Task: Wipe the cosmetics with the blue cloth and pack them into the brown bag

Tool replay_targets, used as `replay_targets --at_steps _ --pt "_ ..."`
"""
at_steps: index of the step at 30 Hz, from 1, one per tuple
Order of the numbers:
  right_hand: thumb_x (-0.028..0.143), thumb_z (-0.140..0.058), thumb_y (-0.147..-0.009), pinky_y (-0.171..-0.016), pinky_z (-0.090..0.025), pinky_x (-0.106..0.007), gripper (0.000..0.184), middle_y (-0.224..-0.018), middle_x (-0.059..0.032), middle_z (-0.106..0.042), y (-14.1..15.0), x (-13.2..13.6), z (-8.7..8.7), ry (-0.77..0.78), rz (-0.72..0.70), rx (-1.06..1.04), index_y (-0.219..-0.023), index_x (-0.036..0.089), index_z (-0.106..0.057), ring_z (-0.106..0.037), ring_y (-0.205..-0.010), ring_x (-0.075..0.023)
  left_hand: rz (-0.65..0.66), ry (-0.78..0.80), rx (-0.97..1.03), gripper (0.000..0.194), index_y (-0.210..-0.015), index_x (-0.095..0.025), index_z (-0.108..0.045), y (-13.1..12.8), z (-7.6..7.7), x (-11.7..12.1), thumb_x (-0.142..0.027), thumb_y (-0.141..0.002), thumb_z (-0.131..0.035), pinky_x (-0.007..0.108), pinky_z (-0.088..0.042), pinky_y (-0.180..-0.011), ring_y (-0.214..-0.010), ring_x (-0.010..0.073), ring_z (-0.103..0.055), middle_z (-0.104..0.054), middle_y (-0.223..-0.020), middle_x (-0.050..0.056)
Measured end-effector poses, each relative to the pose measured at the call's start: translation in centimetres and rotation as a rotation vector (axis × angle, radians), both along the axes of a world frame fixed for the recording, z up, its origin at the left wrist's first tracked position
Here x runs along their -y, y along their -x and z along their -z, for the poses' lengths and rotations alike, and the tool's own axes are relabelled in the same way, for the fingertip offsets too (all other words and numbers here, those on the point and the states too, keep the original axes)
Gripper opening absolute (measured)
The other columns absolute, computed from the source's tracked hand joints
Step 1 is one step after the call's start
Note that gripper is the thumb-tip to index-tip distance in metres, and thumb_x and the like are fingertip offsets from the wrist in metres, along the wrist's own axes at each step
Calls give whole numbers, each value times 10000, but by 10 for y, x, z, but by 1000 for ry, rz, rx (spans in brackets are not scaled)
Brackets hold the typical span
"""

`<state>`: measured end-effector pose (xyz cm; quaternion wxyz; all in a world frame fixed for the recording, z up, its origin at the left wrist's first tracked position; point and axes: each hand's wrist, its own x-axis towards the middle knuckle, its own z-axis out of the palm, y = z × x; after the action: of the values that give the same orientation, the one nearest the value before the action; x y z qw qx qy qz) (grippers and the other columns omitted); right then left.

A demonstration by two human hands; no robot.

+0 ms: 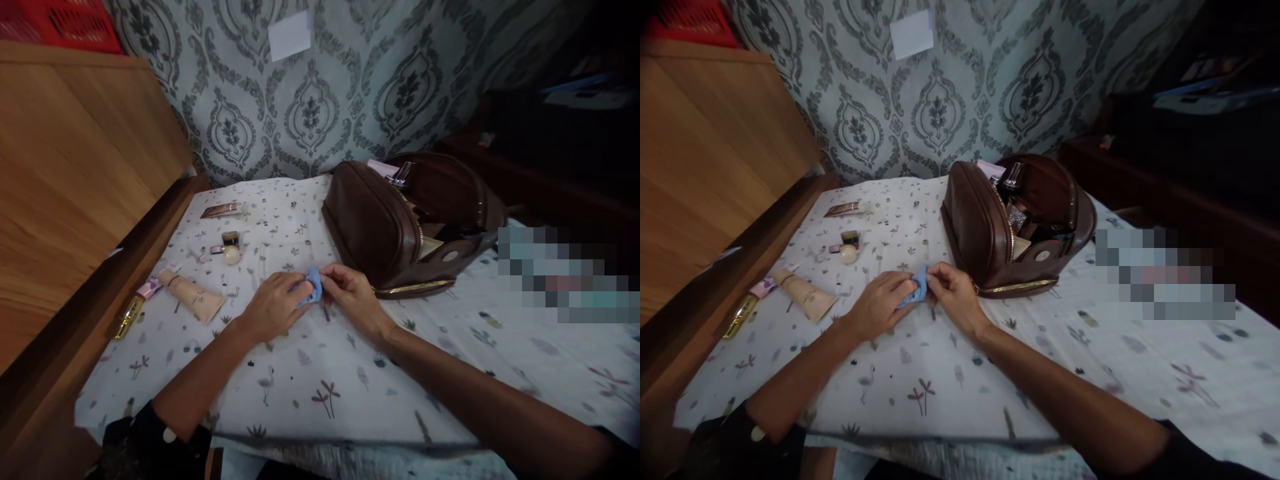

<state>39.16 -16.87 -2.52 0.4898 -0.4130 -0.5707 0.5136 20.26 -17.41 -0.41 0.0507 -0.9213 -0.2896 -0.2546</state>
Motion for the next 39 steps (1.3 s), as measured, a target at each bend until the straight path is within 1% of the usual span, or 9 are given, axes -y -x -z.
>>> replay_targets --at_steps 3,7,12,21,24,27,30,34,39 --pt "514 -683 -811 -533 -496 -267 336 -623 19 -606 -1 1 0 8 -38 -15 -826 185 -618 -564 -551 -124 -59 164 66 90 -1021 -193 -534 5 5 -3 -263 -977 -496 338 -528 -727 -800 205 -637 -657 -914 58" --pt "452 -719 -787 -552 -511 -268 331 -694 0 -646 0 2 1 10 -95 -59 -944 177 -625 -621 -622 -143 -62 254 166 162 -1130 -216 -528 15 5 -7 -254 -973 -518 324 -515 -818 -894 195 -647 -680 -997 57" --pt "432 -689 -814 -501 -485 -257 290 -631 18 -634 1 4 1 14 -74 -30 -940 180 -616 -570 -527 -120 14 280 96 138 -1074 -196 -584 26 -4 -13 -209 -965 -500 318 -482 -799 -885 201 -620 -676 -954 66" --pt "488 -659 -832 -504 -491 -264 317 -652 5 -638 0 6 -4 -47 -3 42 -926 190 -603 -584 -535 -127 -131 554 -113 108 -888 -211 -636 59 -30 -17 -180 -846 -542 285 -430 -721 -836 192 -575 -626 -878 23" --pt "537 -650 -833 -497 -469 -255 349 -620 14 -618 0 6 -5 -57 20 54 -861 195 -586 -556 -513 -117 -263 541 -151 70 -874 -217 -611 65 -36 -16 -204 -839 -552 287 -418 -694 -798 191 -567 -615 -858 9" --pt "574 -649 -830 -483 -435 -244 390 -571 23 -600 0 7 -6 -53 37 79 -816 191 -574 -515 -483 -106 -372 366 -10 29 -841 -210 -562 57 -37 -12 -224 -854 -541 306 -421 -700 -796 205 -552 -590 -819 15" --pt "600 -666 -812 -453 -409 -240 418 -535 32 -578 0 8 -6 -43 37 87 -781 197 -560 -491 -453 -104 -243 206 210 55 -913 -207 -541 36 -29 -5 -260 -898 -538 343 -457 -805 -903 224 -568 -614 -924 54" --pt "621 -672 -803 -434 -415 -248 442 -513 38 -556 0 8 -6 -46 9 76 -727 209 -529 -482 -427 -105 0 271 164 88 -977 -211 -508 10 -15 2 -207 -897 -544 342 -466 -874 -991 223 -588 -619 -1042 82" --pt "604 -682 -801 -439 -444 -241 423 -589 25 -577 0 9 -8 -42 -19 61 -804 198 -564 -532 -495 -118 -86 417 212 93 -897 -225 -462 9 -8 1 -165 -867 -527 262 -422 -712 -746 153 -531 -541 -834 -7"
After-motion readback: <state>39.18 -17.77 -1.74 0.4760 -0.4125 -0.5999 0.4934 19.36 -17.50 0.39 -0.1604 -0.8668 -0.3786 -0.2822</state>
